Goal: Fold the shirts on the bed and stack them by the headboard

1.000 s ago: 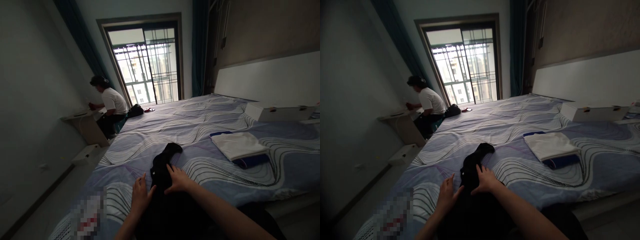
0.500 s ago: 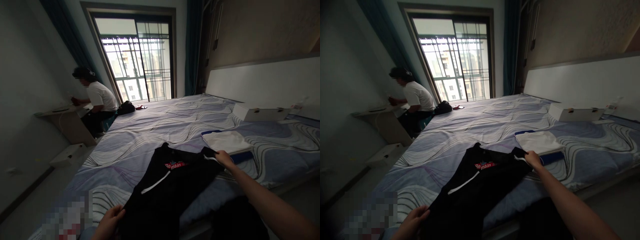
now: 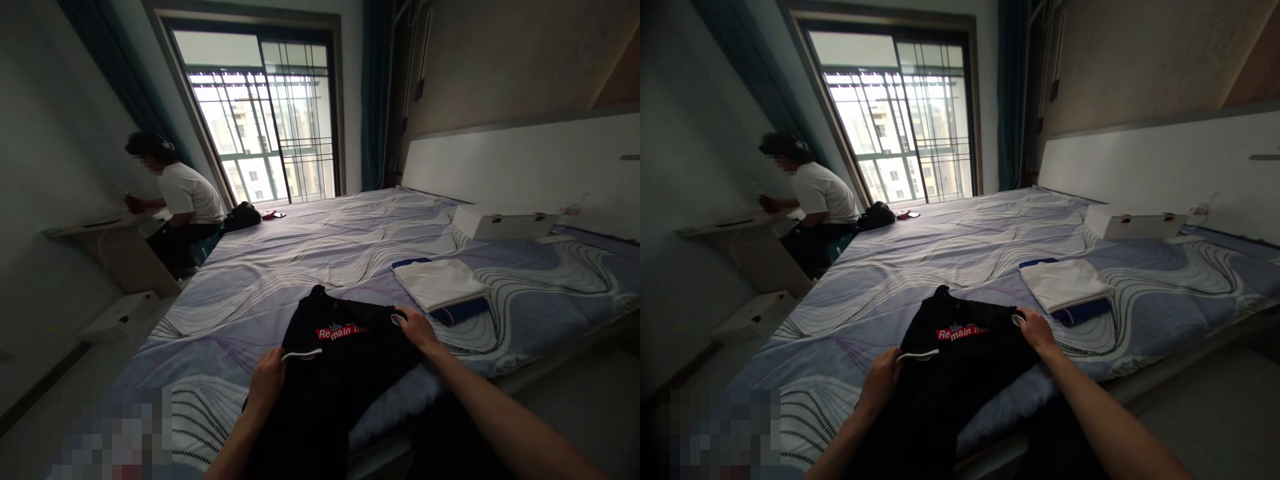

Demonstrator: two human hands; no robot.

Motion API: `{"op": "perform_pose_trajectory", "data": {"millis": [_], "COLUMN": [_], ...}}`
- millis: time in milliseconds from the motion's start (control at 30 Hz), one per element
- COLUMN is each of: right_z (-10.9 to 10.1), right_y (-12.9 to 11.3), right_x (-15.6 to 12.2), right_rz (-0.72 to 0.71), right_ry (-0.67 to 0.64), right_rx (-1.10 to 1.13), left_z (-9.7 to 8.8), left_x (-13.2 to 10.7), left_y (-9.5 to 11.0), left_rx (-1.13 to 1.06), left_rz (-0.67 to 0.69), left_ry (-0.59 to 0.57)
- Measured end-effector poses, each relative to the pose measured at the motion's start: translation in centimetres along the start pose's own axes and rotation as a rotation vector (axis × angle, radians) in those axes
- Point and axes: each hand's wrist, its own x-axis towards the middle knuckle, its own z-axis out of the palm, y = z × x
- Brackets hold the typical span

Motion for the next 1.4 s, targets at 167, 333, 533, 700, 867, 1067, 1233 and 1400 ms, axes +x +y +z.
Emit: {"op": "perform_pose_trajectory", "data": {"millis": [167, 333, 533, 700, 867, 1067, 1233, 1400], "right_z": [-2.3, -1.2, 1.5, 2.5, 3.1, 6.0, 6.9, 8.3], "right_y": [2.5, -0.7, -7.0, -8.1, -7.9, -8.2, -8.2, -9.3], "right_x": [1.5, 0.2, -1.0, 1.7, 6.8, 10.1, 13.7, 18.7], "right_rz": [0.184, -0.077, -0.482, -0.341, 0.039, -0.008, 0.019, -0.003], "right_ry": [-0.054, 0.027, -0.155, -0.128, -0.031, 0.021, -0.002, 0.043], "right_rx": [-0.080, -0.269, -0.135, -0.088, -0.131, -0.211, -0.227, -0.255], "left_z": [-4.9, -7.8, -7.6, -3.6, 1.7, 2.6, 1.6, 1.5], "left_x": [-0.5, -3.5, -2.7, 3.2, 8.3, 11.3, 15.2, 21.0], "left_y": [-6.6, -11.6, -8.8, -4.4, -3.4, -4.8, -8.3, -10.6], "left_rx": [-0.212, -0.251, 0.293, 0.232, 0.348, 0.226, 0.197, 0.369], "left_rz": [-0.472, -0.680, -0.342, 0.041, -0.046, -0.070, -0.205, -0.305], "left_ry": [0.320, 0.103, 0.309, 0.142, 0.045, -0.078, 0.088, 0.068]}}
